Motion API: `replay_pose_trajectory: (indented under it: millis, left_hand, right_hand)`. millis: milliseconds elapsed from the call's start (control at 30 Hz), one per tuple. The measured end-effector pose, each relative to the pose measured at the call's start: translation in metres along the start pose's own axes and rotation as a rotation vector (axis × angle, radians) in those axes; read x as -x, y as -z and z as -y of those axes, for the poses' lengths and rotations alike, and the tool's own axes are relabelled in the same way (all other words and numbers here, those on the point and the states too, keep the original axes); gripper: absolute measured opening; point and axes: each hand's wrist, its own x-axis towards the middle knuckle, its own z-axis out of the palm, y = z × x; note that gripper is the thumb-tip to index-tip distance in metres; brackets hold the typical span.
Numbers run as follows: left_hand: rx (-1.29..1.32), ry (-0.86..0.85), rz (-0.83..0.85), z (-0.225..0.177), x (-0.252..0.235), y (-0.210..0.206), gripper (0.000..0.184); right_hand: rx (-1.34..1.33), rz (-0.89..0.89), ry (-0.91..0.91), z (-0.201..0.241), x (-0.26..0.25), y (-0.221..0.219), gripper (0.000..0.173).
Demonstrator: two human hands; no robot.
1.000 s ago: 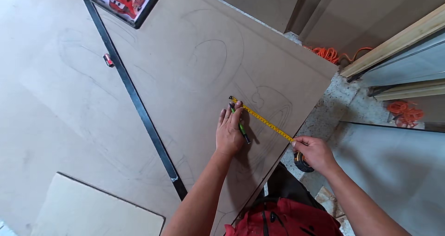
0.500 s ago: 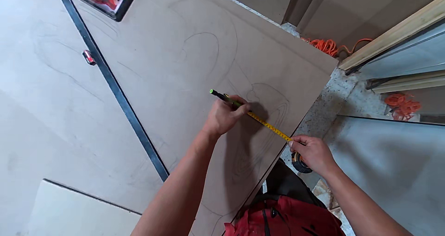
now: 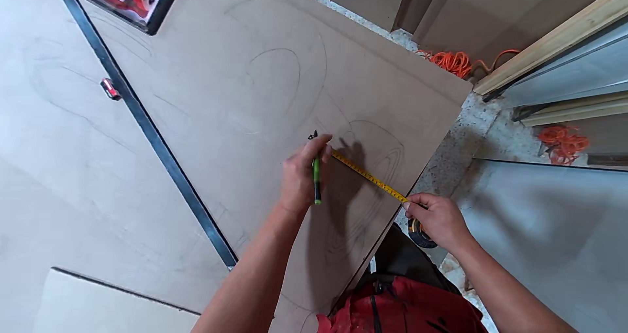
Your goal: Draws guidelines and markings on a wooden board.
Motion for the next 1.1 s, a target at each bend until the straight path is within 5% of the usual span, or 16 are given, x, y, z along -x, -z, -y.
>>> replay_pose_trajectory:
  millis: [233, 700, 933, 1100]
  left_hand:
    - [-0.187, -0.151, 0.129, 0.021, 0.050, -0.019, 0.032]
    - [0.120, 0.106, 0.089, 0.001, -0.003, 0.007, 0.032]
    - [-0.180, -0.151, 0.085, 0.003, 0.009, -0.005, 0.029]
    - [-0.259, -0.171, 0.113, 0.026, 0.037, -0.021, 0.036]
  right_hand:
    - [0.005, -0.007, 0.030, -0.001, 0.000, -0.001, 0.012]
    - [-0.026, 0.013, 0.014, -0.004, -0.001, 0.000, 0.013]
    - [-0.023, 0.011, -0.008, 0.001, 0.000, 0.000, 0.013]
    - [0.000, -0.005, 0.002, 0.000, 0.000, -0.001, 0.012]
